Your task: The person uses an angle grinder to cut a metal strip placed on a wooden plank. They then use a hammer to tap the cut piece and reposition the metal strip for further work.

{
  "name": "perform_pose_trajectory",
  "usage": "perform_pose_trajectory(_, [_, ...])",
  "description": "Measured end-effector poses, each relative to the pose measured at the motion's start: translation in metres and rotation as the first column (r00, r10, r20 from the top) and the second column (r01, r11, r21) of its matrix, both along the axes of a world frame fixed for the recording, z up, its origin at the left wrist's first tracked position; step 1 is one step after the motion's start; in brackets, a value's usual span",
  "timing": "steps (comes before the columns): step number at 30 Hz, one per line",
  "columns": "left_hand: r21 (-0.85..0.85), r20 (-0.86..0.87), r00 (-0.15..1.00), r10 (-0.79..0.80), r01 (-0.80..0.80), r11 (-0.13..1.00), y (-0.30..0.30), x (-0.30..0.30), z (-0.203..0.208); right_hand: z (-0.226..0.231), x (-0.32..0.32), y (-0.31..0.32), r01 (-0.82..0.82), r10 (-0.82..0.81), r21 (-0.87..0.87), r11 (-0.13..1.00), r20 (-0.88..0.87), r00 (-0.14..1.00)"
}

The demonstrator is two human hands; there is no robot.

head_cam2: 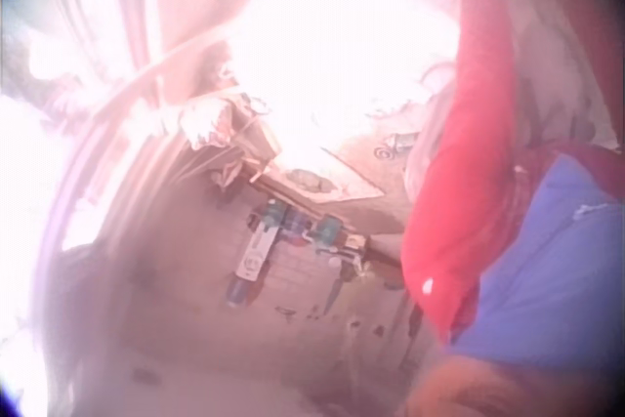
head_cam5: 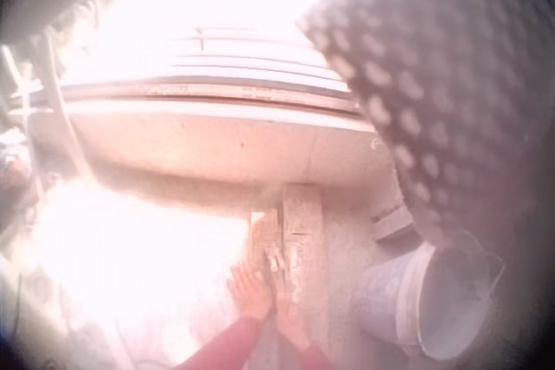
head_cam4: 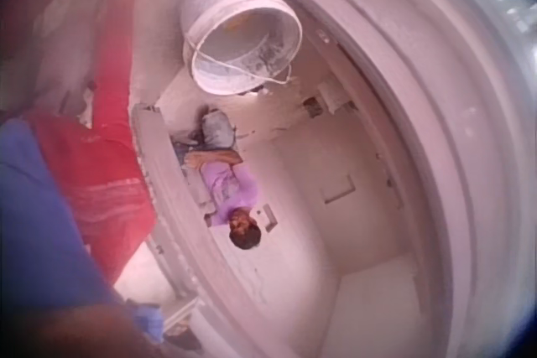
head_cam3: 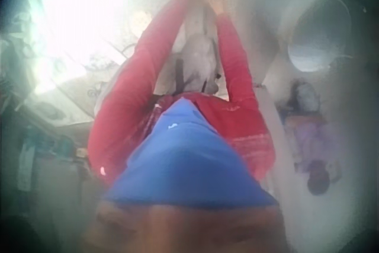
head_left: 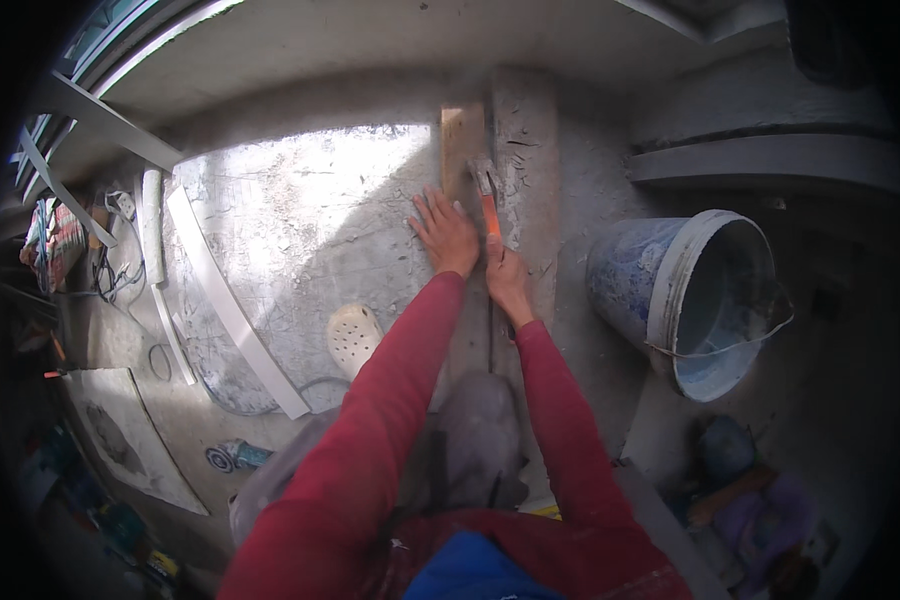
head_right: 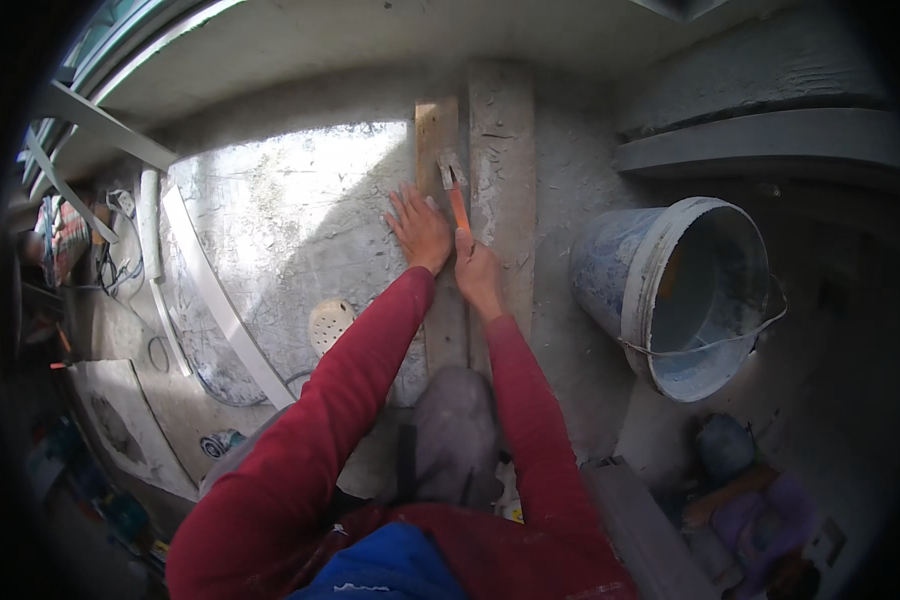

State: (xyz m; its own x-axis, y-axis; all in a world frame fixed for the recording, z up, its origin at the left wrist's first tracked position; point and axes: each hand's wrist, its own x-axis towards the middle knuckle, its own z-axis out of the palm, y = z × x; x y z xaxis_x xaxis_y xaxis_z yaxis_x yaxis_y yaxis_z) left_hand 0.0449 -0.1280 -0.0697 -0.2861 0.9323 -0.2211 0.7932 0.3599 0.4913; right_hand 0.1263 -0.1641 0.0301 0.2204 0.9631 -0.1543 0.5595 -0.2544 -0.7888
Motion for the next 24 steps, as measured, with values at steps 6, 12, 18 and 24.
perform_pose_trajectory(6, [0.056,0.027,1.0,0.013,-0.014,0.998,-0.003,0.001,-0.006,0.091,0.045,0.003,0.16,-0.126,0.023,0.987,-0.506,0.853])
perform_pose_trajectory(12, [0.055,0.054,0.998,0.026,-0.029,0.998,-0.001,0.001,-0.002,0.039,0.016,0.006,0.015,0.145,0.496,0.868,-0.283,0.948])
perform_pose_trajectory(18, [-0.004,-0.005,1.0,-0.003,0.003,1.0,0.003,-0.001,0.004,0.052,0.032,-0.002,0.104,-0.197,-0.416,0.903,-0.186,0.963])
perform_pose_trajectory(24, [0.115,0.051,0.999,0.01,-0.015,0.993,-0.006,-0.001,-0.008,0.119,0.031,0.03,0.281,0.288,0.657,0.699,-0.619,0.731])
